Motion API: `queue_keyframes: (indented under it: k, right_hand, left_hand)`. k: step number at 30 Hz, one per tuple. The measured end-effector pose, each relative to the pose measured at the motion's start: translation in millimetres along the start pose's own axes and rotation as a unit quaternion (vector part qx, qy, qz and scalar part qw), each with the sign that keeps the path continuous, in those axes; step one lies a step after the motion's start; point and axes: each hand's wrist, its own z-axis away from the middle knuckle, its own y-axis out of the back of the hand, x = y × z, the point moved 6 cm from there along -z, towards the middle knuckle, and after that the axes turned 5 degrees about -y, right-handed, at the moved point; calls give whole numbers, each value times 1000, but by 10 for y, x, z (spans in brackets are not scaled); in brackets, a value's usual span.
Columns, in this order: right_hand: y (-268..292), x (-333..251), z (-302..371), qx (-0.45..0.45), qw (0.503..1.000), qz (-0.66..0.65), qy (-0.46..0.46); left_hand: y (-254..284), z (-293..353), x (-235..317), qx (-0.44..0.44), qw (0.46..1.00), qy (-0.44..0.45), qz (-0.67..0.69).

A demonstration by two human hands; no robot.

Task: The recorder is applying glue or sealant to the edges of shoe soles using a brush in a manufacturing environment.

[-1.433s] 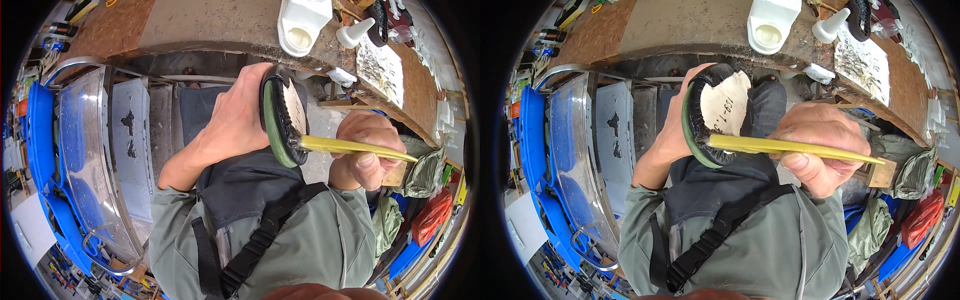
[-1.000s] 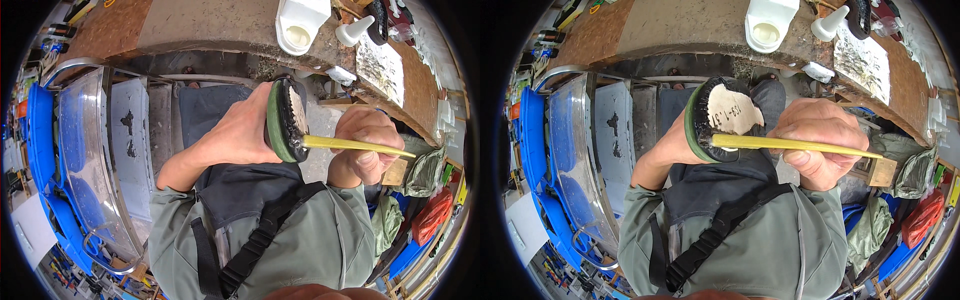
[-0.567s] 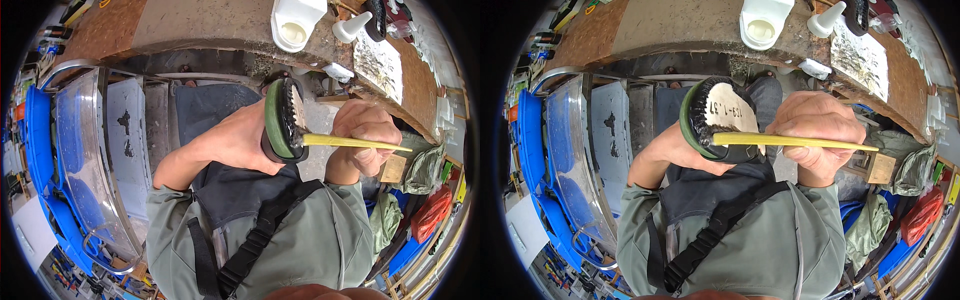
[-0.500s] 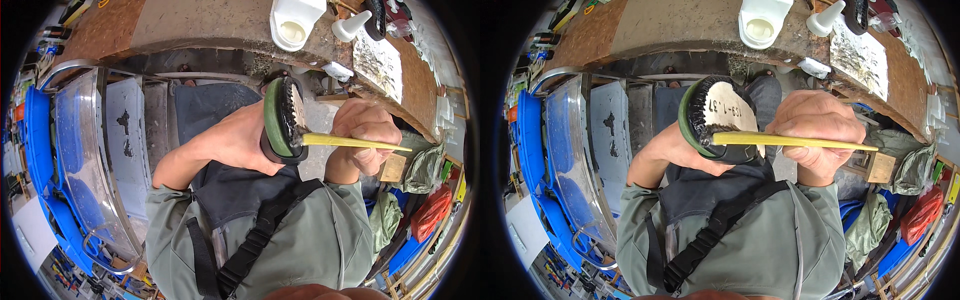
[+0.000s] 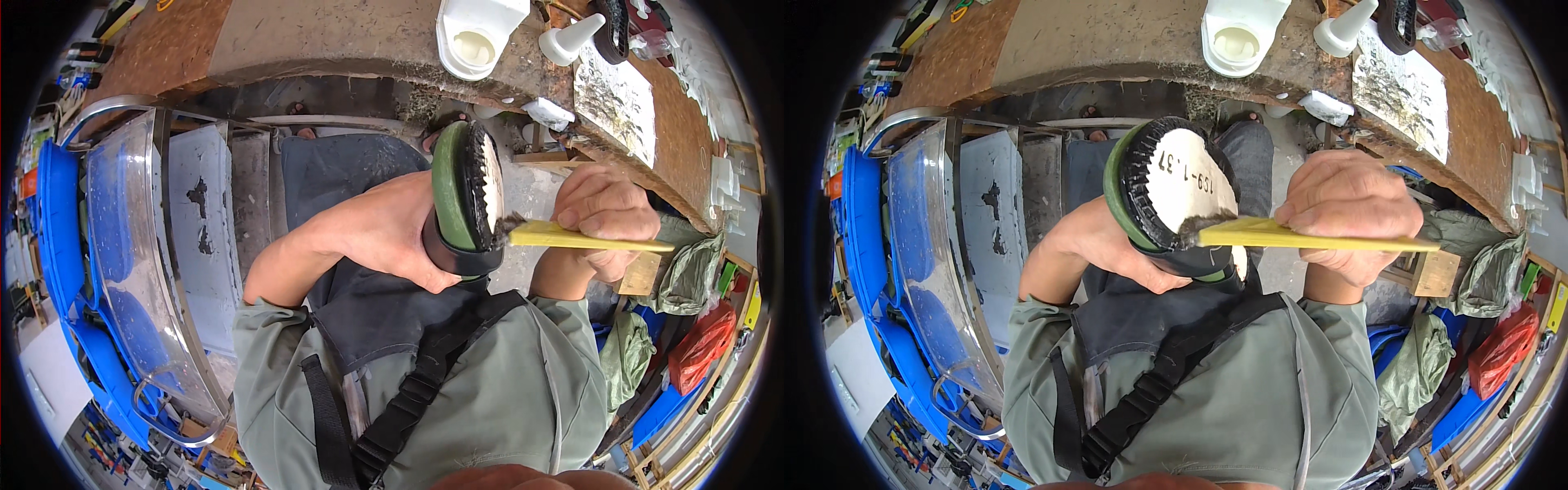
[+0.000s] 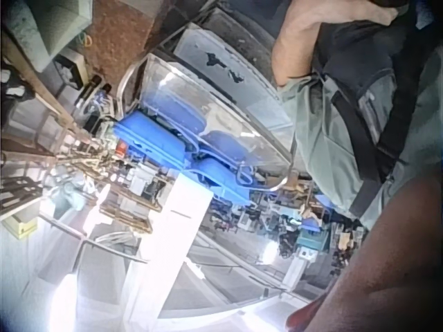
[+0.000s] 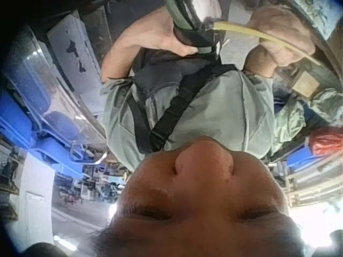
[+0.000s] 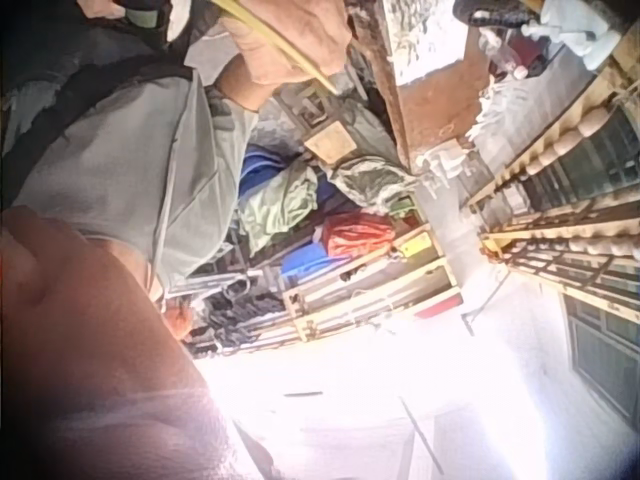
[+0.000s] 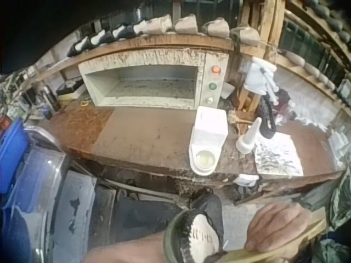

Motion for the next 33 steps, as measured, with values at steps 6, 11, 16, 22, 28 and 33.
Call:
queue_keyframes:
  k: [6, 11, 16, 22, 28, 33]
  right_hand:
    - [22, 141, -174, 65, 993, -46, -91]
    - [-181, 38, -128, 44, 998, -10, -43]
    - [-125, -104, -81, 76, 995, -50, -51]
    - [-105, -68, -237, 59, 993, -33, -99]
    - [-177, -49, -350, 43, 994, 3, -96]
    - [-154, -62, -359, 41, 995, 40, -80]
  left_hand:
    - [162, 44, 157, 147, 966, -47, -209]
    - [370, 289, 395, 389, 817, -130, -405]
    - [406, 402, 581, 442, 618, -259, -596]
    - [364, 485, 662, 455, 511, -303, -663]
    - [306, 551, 716, 451, 440, -331, -702]
    - [282, 586, 710, 457, 431, -333, -703]
